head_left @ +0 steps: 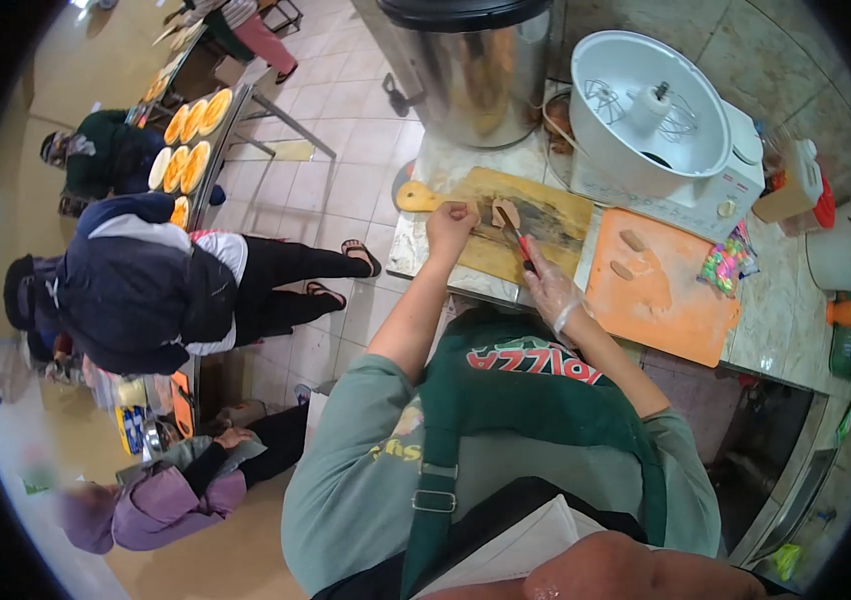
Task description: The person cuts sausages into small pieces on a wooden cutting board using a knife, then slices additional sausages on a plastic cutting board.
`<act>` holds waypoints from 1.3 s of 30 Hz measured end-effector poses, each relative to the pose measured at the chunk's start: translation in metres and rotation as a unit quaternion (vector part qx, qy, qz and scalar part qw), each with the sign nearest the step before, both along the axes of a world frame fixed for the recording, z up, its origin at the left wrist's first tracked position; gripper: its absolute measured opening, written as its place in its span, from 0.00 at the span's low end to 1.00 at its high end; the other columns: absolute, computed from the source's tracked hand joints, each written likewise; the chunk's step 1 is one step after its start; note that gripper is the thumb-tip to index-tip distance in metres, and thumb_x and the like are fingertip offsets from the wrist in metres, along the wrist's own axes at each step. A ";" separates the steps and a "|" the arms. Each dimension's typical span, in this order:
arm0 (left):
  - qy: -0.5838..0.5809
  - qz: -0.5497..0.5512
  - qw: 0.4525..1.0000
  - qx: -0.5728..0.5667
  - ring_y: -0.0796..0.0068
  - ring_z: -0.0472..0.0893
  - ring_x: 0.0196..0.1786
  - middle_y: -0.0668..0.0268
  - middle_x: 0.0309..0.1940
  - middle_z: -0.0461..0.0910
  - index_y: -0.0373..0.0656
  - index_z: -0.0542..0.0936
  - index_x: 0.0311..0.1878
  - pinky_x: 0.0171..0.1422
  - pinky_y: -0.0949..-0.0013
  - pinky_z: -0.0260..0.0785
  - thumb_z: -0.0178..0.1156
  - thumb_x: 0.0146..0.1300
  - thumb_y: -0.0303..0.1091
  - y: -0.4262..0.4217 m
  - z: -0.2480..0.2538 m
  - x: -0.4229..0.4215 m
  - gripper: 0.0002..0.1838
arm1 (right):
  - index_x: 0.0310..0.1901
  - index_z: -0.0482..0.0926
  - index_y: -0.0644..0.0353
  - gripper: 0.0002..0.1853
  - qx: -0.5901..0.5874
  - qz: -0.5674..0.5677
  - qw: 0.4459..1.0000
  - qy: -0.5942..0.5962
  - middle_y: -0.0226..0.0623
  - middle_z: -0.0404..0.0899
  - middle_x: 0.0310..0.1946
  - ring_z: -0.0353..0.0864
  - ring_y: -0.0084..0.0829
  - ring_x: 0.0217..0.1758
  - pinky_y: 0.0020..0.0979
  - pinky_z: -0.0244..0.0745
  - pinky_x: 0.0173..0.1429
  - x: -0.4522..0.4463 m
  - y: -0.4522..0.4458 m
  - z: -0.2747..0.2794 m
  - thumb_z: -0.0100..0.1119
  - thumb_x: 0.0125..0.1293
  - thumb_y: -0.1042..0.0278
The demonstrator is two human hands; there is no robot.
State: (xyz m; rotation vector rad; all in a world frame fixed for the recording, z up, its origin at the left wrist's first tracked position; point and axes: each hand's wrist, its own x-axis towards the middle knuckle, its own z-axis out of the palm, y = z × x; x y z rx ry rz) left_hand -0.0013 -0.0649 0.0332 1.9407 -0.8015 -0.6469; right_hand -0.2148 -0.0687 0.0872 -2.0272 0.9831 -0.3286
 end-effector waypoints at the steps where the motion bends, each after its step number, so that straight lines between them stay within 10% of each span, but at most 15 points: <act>1: 0.000 0.007 1.000 -0.001 0.76 0.78 0.25 0.58 0.26 0.78 0.29 0.74 0.37 0.28 0.76 0.70 0.61 0.46 0.30 0.002 -0.001 -0.002 0.16 | 0.64 0.47 0.47 0.30 0.008 0.014 0.999 0.042 0.58 0.71 0.42 0.70 0.53 0.46 0.43 0.64 0.51 0.011 0.000 -0.001 0.44 0.61 0.65; 16: 0.042 0.063 0.997 -0.006 0.71 0.79 0.27 0.60 0.24 0.79 0.34 0.77 0.31 0.34 0.72 0.70 0.63 0.40 0.31 0.005 -0.005 -0.007 0.13 | 0.64 0.48 0.44 0.30 0.009 0.028 0.992 0.123 0.58 0.70 0.43 0.71 0.53 0.46 0.42 0.64 0.51 0.056 -0.002 -0.026 0.41 0.60 0.71; 19: 0.031 0.033 0.999 -0.013 0.73 0.79 0.28 0.57 0.26 0.79 0.31 0.78 0.32 0.32 0.73 0.71 0.63 0.42 0.29 0.010 0.001 -0.007 0.13 | 0.63 0.51 0.49 0.30 -0.052 0.034 0.998 -0.022 0.61 0.69 0.44 0.70 0.54 0.46 0.41 0.65 0.50 0.060 -0.006 -0.053 0.42 0.58 0.74; 24: 0.012 0.010 1.000 -0.001 0.73 0.78 0.25 0.59 0.21 0.79 0.32 0.79 0.26 0.31 0.72 0.68 0.63 0.41 0.30 0.014 -0.004 -0.004 0.10 | 0.64 0.47 0.50 0.31 0.011 0.047 0.976 0.212 0.59 0.73 0.34 0.74 0.53 0.37 0.42 0.67 0.42 0.081 -0.008 -0.001 0.41 0.59 0.75; 39: 0.029 -0.002 0.999 0.016 0.72 0.78 0.25 0.58 0.21 0.79 0.33 0.80 0.26 0.31 0.71 0.68 0.63 0.42 0.33 0.012 0.004 0.001 0.11 | 0.65 0.41 0.44 0.32 0.019 -0.005 0.980 0.200 0.60 0.74 0.30 0.75 0.53 0.36 0.44 0.67 0.40 0.035 0.033 0.005 0.41 0.61 0.70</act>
